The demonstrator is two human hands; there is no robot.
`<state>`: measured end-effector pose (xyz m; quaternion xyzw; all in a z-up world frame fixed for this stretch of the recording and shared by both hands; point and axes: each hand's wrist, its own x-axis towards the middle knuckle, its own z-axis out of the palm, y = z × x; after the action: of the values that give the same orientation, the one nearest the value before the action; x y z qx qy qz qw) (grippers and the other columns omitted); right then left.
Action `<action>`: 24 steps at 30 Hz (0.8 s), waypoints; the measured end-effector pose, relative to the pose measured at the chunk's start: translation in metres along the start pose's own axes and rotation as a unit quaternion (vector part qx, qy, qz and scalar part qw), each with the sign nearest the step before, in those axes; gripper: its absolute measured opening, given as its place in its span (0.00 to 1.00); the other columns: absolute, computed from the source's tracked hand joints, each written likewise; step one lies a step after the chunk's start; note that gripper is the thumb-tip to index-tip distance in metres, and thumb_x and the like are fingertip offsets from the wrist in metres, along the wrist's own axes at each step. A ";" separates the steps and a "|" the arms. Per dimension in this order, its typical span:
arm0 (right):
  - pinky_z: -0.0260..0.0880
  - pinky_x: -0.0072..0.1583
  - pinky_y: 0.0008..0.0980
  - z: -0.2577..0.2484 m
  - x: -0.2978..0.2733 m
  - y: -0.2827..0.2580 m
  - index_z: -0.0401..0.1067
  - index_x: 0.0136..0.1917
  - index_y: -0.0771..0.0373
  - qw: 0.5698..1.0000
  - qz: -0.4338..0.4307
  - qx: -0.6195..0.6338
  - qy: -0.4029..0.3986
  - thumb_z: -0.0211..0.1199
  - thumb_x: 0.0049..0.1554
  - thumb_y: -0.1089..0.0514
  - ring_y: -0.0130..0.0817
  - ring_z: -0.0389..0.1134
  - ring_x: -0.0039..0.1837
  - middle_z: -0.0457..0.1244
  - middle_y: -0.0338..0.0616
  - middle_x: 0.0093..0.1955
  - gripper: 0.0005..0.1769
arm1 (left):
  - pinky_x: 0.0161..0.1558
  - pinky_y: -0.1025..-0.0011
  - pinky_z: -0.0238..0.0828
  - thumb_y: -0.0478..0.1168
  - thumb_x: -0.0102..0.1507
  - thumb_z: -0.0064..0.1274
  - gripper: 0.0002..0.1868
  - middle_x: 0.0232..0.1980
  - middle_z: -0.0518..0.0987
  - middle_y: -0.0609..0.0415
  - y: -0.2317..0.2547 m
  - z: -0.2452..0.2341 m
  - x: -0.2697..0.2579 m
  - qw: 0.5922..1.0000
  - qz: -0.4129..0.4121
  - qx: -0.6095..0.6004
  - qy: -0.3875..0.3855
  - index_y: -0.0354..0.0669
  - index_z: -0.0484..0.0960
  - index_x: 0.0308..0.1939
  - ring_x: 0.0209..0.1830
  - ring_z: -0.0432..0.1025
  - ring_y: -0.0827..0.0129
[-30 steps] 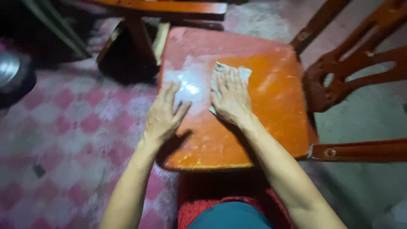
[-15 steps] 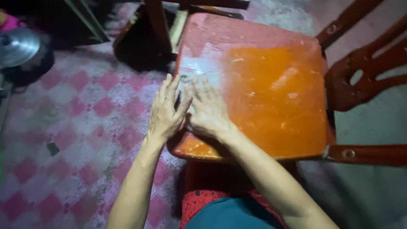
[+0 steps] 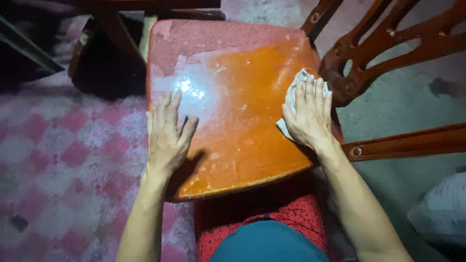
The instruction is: The person wipes the wooden frame and seat of a reddish-brown chair using a white cloth. They scrub the legs, backrest, and seat surface, focusing on removing dust or residue from the furniture.
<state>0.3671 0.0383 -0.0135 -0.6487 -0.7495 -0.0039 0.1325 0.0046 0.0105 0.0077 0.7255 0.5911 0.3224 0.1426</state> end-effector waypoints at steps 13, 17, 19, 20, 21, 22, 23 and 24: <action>0.31 0.78 0.63 0.046 0.026 -0.131 0.55 0.78 0.74 0.984 -0.170 0.043 0.018 0.50 0.62 0.40 0.70 0.39 0.82 0.45 0.73 0.81 0.43 | 0.78 0.51 0.50 0.50 0.76 0.38 0.29 0.79 0.60 0.32 -0.033 -0.045 -0.019 0.992 -0.043 -0.091 0.073 0.35 0.62 0.77 0.81 0.55 0.41; 0.33 0.78 0.60 0.050 0.033 -0.205 0.58 0.76 0.75 0.971 -0.230 0.062 -0.011 0.50 0.61 0.39 0.68 0.42 0.81 0.48 0.71 0.79 0.43 | 0.75 0.59 0.57 0.44 0.76 0.35 0.26 0.76 0.65 0.32 -0.045 -0.053 -0.032 0.985 -0.081 -0.094 0.117 0.30 0.66 0.74 0.78 0.60 0.42; 0.35 0.80 0.58 0.051 0.031 -0.236 0.59 0.76 0.74 0.960 -0.273 0.064 -0.013 0.50 0.62 0.40 0.66 0.44 0.82 0.49 0.68 0.79 0.41 | 0.74 0.59 0.57 0.43 0.76 0.35 0.26 0.76 0.65 0.31 -0.046 -0.056 -0.038 0.984 -0.097 -0.092 0.118 0.30 0.65 0.74 0.77 0.60 0.43; 0.36 0.81 0.57 0.051 0.026 -0.248 0.61 0.76 0.74 0.951 -0.304 0.055 0.001 0.50 0.63 0.41 0.63 0.45 0.83 0.50 0.66 0.80 0.40 | 0.74 0.58 0.56 0.42 0.76 0.35 0.25 0.76 0.65 0.31 -0.045 -0.055 -0.039 0.983 -0.102 -0.093 0.117 0.29 0.65 0.74 0.77 0.60 0.43; 0.37 0.83 0.55 0.048 0.022 -0.253 0.62 0.75 0.73 0.941 -0.334 0.046 0.015 0.49 0.64 0.42 0.61 0.46 0.84 0.51 0.63 0.80 0.38 | 0.74 0.58 0.57 0.42 0.76 0.35 0.25 0.76 0.65 0.31 -0.044 -0.054 -0.040 0.983 -0.098 -0.094 0.120 0.29 0.65 0.73 0.77 0.60 0.43; 0.39 0.82 0.55 0.044 0.017 -0.253 0.63 0.75 0.70 0.941 -0.325 0.096 0.011 0.50 0.62 0.42 0.62 0.46 0.83 0.51 0.63 0.80 0.37 | 0.74 0.58 0.57 0.42 0.76 0.36 0.25 0.76 0.65 0.31 -0.042 -0.052 -0.040 0.984 -0.092 -0.098 0.120 0.29 0.65 0.73 0.78 0.60 0.43; 0.40 0.80 0.55 0.039 0.012 -0.252 0.65 0.74 0.67 0.938 -0.316 0.146 0.006 0.51 0.60 0.43 0.63 0.46 0.82 0.52 0.63 0.80 0.36 | 0.75 0.59 0.57 0.42 0.76 0.36 0.25 0.76 0.65 0.31 -0.040 -0.049 -0.040 0.984 -0.086 -0.101 0.120 0.29 0.65 0.73 0.78 0.60 0.44; 0.41 0.79 0.55 0.035 0.009 -0.250 0.66 0.74 0.65 0.933 -0.303 0.193 0.002 0.51 0.58 0.44 0.64 0.46 0.81 0.52 0.63 0.79 0.36 | 0.75 0.59 0.57 0.43 0.76 0.36 0.26 0.76 0.65 0.31 -0.037 -0.046 -0.039 0.985 -0.086 -0.099 0.114 0.29 0.65 0.73 0.78 0.60 0.44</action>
<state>0.1162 0.0134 -0.0038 -0.3527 -0.8963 0.0995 0.2496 -0.0573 -0.0252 0.0087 0.6130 0.6286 0.4465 0.1726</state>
